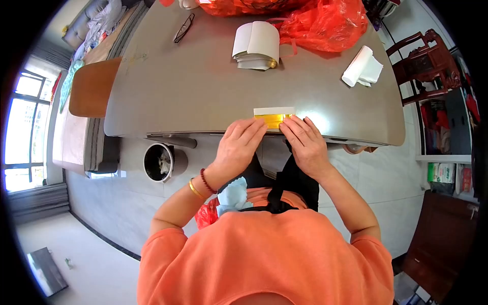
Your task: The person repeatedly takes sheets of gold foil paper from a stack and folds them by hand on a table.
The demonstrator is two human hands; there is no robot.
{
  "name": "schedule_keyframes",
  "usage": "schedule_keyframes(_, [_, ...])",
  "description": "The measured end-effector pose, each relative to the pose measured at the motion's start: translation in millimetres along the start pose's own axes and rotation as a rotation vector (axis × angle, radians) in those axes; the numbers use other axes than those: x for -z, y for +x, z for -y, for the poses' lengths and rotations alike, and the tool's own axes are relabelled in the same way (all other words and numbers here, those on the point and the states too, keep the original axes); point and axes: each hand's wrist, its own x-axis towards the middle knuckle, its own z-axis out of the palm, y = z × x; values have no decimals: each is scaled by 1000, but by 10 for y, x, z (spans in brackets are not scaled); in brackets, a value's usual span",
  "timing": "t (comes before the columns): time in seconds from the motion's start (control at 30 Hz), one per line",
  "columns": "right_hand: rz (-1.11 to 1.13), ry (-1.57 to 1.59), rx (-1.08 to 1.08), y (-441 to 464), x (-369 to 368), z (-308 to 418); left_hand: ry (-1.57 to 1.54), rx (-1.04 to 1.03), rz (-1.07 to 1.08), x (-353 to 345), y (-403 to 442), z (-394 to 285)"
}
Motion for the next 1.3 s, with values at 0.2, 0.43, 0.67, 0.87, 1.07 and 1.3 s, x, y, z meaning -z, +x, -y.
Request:
schedule_keyframes(0.2, [-10,-52,-12,102,86,68,39,-7,-137,9,96,-60])
schedule_keyframes(0.43, [-56,113,27,117,15,73,-103,-55,-145,-55,121,-13])
schedule_keyframes(0.67, [-39,151,29,151,62,26,-233,-91,-109,-12,236,217])
schedule_keyframes(0.87, [-53,245,-10,128,56,13,-204,-117,-111,20,240,213])
schedule_keyframes(1.07, [-9,236,-7,104,56,-16,-267,-59,-145,-42,280,239])
schedule_keyframes(1.3, [-31,156,50,99,36,-66,-309,117,-119,-56,384,164])
